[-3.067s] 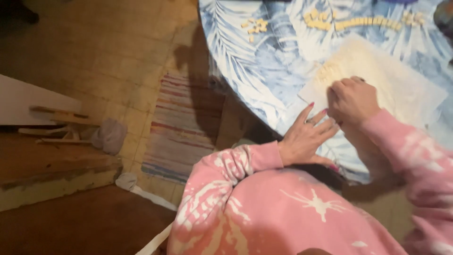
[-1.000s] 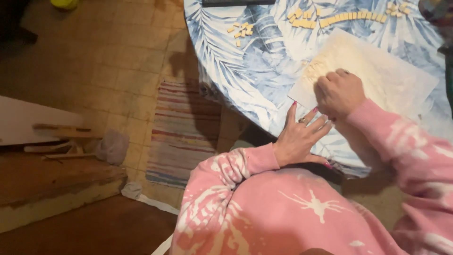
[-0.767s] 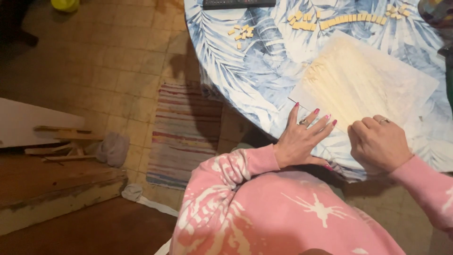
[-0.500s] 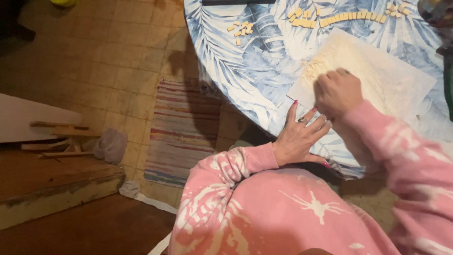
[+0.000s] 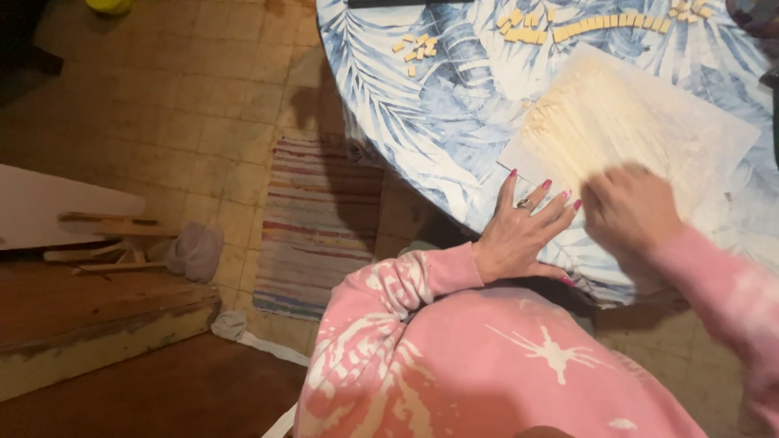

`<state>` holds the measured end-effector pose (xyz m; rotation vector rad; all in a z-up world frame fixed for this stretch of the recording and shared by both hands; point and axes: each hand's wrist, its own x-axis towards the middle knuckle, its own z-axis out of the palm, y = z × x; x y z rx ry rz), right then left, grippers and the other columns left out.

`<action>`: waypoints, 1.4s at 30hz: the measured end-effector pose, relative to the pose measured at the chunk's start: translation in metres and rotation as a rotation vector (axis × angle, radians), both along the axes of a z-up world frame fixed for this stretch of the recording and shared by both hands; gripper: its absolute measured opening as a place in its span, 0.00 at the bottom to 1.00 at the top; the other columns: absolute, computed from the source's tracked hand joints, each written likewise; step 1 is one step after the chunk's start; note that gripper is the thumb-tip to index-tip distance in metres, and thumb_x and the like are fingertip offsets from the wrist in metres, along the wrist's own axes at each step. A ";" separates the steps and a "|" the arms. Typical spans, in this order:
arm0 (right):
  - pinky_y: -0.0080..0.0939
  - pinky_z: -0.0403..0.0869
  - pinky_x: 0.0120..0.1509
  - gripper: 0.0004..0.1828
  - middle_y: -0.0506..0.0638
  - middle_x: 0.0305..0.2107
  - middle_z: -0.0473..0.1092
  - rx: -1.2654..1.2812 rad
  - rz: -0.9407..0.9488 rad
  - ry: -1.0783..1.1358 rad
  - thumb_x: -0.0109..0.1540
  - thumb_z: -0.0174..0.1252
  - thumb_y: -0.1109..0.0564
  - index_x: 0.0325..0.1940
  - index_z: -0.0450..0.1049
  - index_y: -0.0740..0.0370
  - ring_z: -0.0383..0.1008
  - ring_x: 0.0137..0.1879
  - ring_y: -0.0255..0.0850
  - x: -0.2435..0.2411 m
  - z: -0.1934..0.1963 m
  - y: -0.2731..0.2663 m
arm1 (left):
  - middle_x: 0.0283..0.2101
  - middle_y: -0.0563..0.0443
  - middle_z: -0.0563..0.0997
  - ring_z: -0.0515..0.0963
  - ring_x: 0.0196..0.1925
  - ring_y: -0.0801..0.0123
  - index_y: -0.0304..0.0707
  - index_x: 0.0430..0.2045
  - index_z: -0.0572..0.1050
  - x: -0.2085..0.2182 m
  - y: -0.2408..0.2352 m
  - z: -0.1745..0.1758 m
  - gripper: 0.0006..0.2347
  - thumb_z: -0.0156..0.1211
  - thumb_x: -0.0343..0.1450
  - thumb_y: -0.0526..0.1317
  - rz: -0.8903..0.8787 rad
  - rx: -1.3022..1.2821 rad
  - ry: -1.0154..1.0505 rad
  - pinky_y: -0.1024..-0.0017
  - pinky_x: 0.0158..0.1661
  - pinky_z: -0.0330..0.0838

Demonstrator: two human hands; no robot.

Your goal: The person sits at a table and places small yellow pieces one at a time onto a board with drawn guide lines, picking each piece from a pile on the table and pressing it into position along the lines. They occasionally reach back to the pile to select the next piece and continue filling the pattern.

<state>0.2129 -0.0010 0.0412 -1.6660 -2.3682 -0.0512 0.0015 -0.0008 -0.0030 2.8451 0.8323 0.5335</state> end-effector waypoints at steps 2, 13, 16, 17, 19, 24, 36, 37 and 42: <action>0.55 0.72 0.40 0.07 0.56 0.24 0.71 0.007 0.048 0.033 0.58 0.59 0.57 0.25 0.73 0.58 0.73 0.35 0.57 -0.009 -0.009 0.039 | 0.64 0.43 0.71 0.68 0.70 0.47 0.39 0.62 0.69 0.000 -0.003 -0.001 0.44 0.61 0.57 0.72 -0.005 -0.010 0.014 0.25 0.66 0.49; 0.50 0.73 0.40 0.06 0.52 0.24 0.70 -0.036 0.117 -0.117 0.58 0.59 0.57 0.26 0.72 0.57 0.74 0.35 0.50 0.018 0.012 -0.028 | 0.66 0.43 0.71 0.67 0.71 0.47 0.40 0.64 0.66 -0.001 -0.004 0.002 0.46 0.61 0.56 0.72 -0.011 -0.056 0.000 0.25 0.67 0.47; 0.50 0.73 0.39 0.06 0.52 0.25 0.71 -0.118 0.047 -0.123 0.59 0.59 0.56 0.28 0.74 0.57 0.75 0.36 0.51 0.037 0.010 -0.045 | 0.66 0.43 0.70 0.66 0.71 0.46 0.39 0.66 0.64 0.002 0.003 0.008 0.47 0.61 0.57 0.72 -0.019 -0.057 -0.031 0.24 0.67 0.44; 0.51 0.74 0.39 0.06 0.54 0.26 0.72 -0.157 0.013 -0.089 0.59 0.60 0.55 0.30 0.75 0.57 0.76 0.36 0.52 0.042 0.002 -0.054 | 0.67 0.43 0.70 0.66 0.71 0.46 0.39 0.66 0.64 0.003 0.000 0.007 0.47 0.60 0.57 0.72 -0.008 -0.076 -0.040 0.23 0.67 0.43; 0.51 0.73 0.42 0.06 0.56 0.28 0.72 -0.154 -0.046 0.151 0.64 0.58 0.55 0.36 0.75 0.59 0.75 0.38 0.55 0.047 -0.011 -0.052 | 0.67 0.43 0.70 0.66 0.72 0.46 0.38 0.67 0.63 0.004 0.001 0.014 0.45 0.60 0.60 0.71 -0.014 -0.102 -0.070 0.23 0.68 0.41; 0.46 0.68 0.39 0.09 0.60 0.29 0.69 -0.257 -0.195 0.603 0.72 0.54 0.57 0.43 0.73 0.66 0.69 0.31 0.52 0.022 0.004 -0.051 | 0.69 0.45 0.70 0.69 0.72 0.47 0.36 0.69 0.60 0.012 0.008 0.032 0.35 0.60 0.70 0.58 0.011 -0.167 -0.275 0.30 0.72 0.42; 0.39 0.67 0.38 0.09 0.57 0.28 0.68 -0.186 -0.128 0.847 0.73 0.53 0.59 0.44 0.71 0.69 0.67 0.31 0.40 0.008 -0.008 -0.057 | 0.53 0.38 0.81 0.86 0.50 0.54 0.37 0.62 0.70 0.022 0.012 0.037 0.19 0.54 0.74 0.29 -0.101 -0.621 -0.645 0.66 0.50 0.81; 0.39 0.67 0.37 0.08 0.55 0.27 0.69 -0.188 -0.147 0.860 0.73 0.54 0.59 0.45 0.72 0.69 0.67 0.31 0.39 0.009 -0.008 -0.056 | 0.52 0.39 0.82 0.86 0.49 0.55 0.37 0.62 0.71 0.022 0.012 0.036 0.18 0.54 0.75 0.29 -0.099 -0.625 -0.642 0.66 0.49 0.82; 0.39 0.66 0.37 0.09 0.54 0.27 0.69 -0.143 -0.172 0.836 0.73 0.56 0.59 0.44 0.74 0.69 0.66 0.31 0.38 0.010 -0.014 -0.057 | 0.51 0.38 0.82 0.86 0.48 0.54 0.37 0.61 0.72 0.020 0.006 0.032 0.18 0.56 0.75 0.31 -0.079 -0.580 -0.633 0.66 0.49 0.81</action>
